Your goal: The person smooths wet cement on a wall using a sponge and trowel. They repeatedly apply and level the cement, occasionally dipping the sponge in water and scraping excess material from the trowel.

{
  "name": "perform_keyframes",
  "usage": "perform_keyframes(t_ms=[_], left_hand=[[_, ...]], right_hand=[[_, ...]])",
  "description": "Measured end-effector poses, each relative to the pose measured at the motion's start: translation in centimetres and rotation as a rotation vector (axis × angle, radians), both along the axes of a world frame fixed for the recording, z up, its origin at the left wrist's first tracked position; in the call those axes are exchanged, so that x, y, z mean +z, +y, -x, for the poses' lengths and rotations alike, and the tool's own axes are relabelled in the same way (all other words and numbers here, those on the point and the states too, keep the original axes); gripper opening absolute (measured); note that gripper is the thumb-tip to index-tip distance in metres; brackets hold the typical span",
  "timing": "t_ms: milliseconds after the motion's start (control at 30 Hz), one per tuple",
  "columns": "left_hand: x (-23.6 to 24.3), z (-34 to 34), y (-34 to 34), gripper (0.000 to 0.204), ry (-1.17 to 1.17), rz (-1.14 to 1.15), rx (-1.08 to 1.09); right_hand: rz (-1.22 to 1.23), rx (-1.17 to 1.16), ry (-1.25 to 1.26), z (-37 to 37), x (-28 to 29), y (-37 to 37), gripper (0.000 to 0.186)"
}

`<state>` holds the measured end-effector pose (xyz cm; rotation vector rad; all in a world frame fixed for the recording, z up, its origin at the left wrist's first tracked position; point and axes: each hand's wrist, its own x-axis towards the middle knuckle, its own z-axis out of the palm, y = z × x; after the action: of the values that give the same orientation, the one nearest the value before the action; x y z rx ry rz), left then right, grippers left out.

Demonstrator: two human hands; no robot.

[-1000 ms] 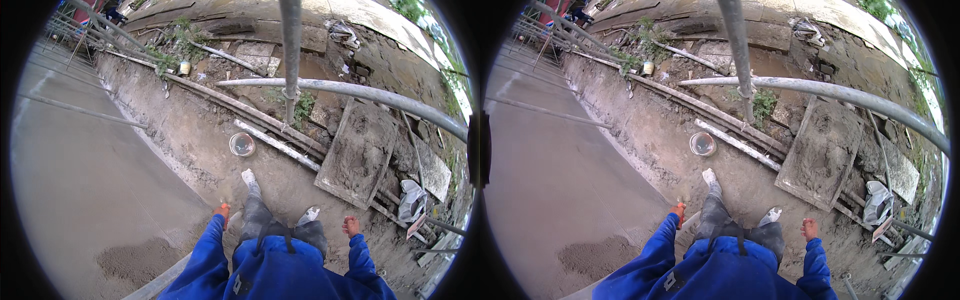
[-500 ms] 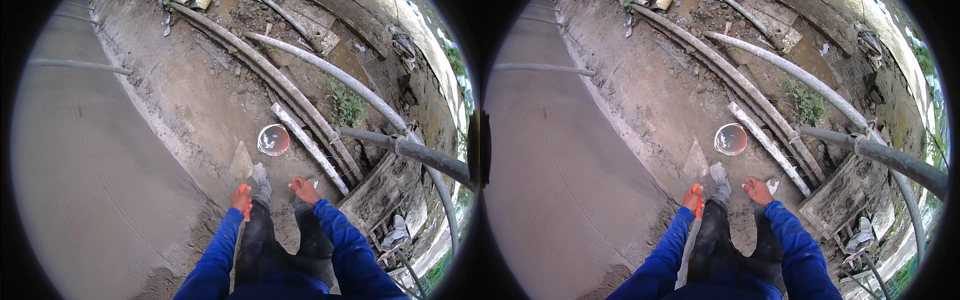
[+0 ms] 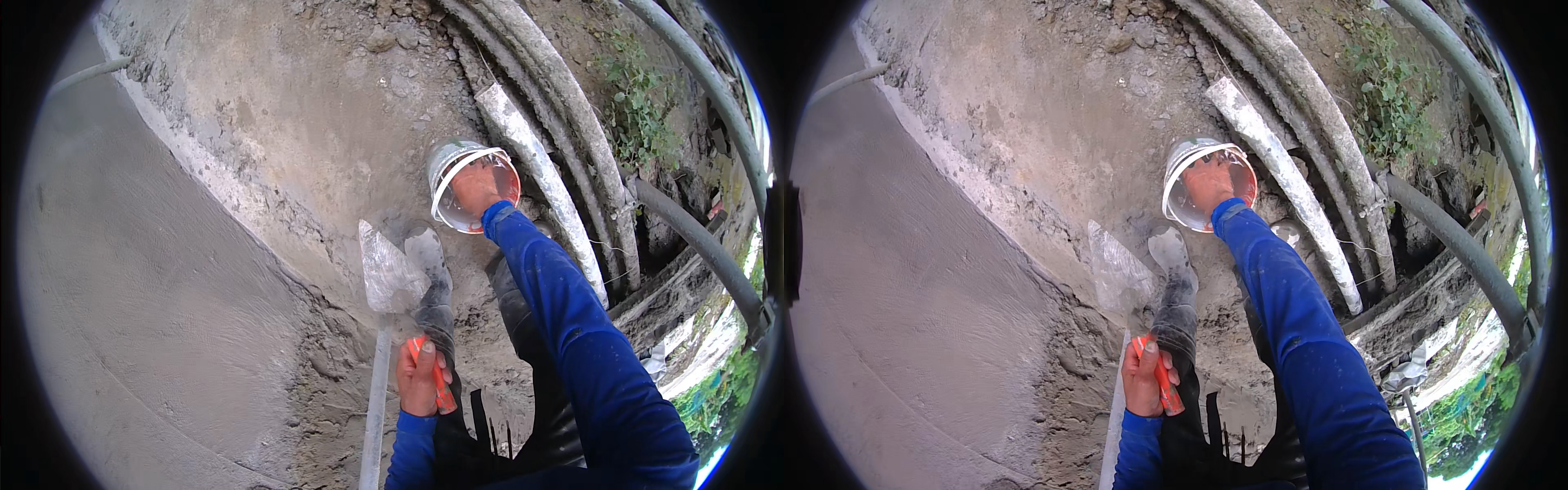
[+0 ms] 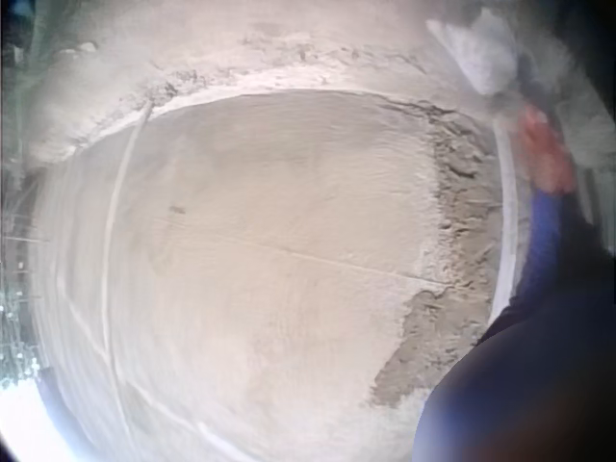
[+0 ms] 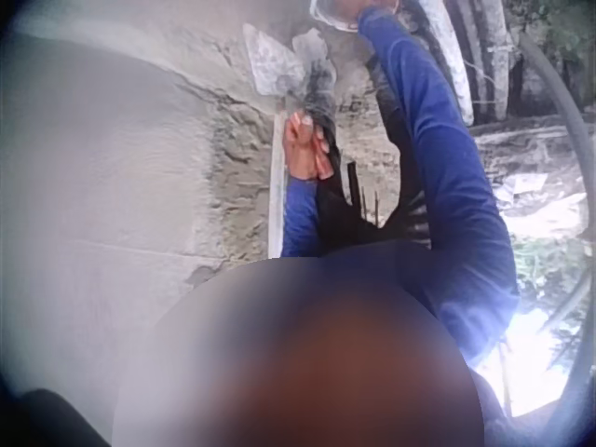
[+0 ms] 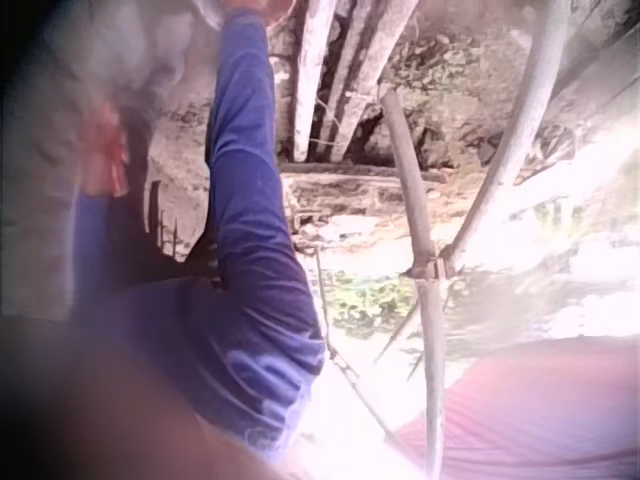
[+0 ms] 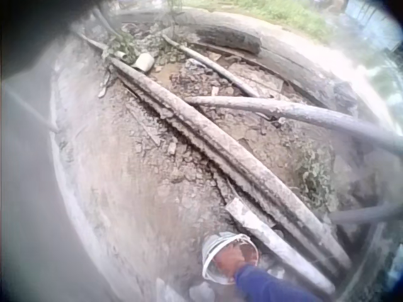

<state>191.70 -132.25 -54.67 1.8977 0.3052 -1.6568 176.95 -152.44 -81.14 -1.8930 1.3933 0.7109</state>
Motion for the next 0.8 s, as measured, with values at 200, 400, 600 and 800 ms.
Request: perform_keyframes(t_ms=[200, 400, 600, 800], left_hand=[[-0.3, 0.7, -1.9, 0.029, -0.002, 0.03, -0.093], [0.6, 2.2, -1.8, 0.031, 0.164, -0.032, -0.154], [4.2, 6.3, -5.0, 0.029, 0.385, -0.075, -0.236], [-4.8, 8.6, -10.2, 0.024, 0.446, 0.107, -0.349]], right_hand=[[0.164, -0.186, -0.16, 3.0, -1.8, 1.2, 0.036], [0.052, -0.722, -0.372, 5.3, 12.0, 2.1, 0.032], [-0.288, -1.291, -1.035, 11.3, 26.7, 3.9, 0.037], [-0.534, -1.386, -1.187, 11.5, 32.5, 6.8, 0.036]])
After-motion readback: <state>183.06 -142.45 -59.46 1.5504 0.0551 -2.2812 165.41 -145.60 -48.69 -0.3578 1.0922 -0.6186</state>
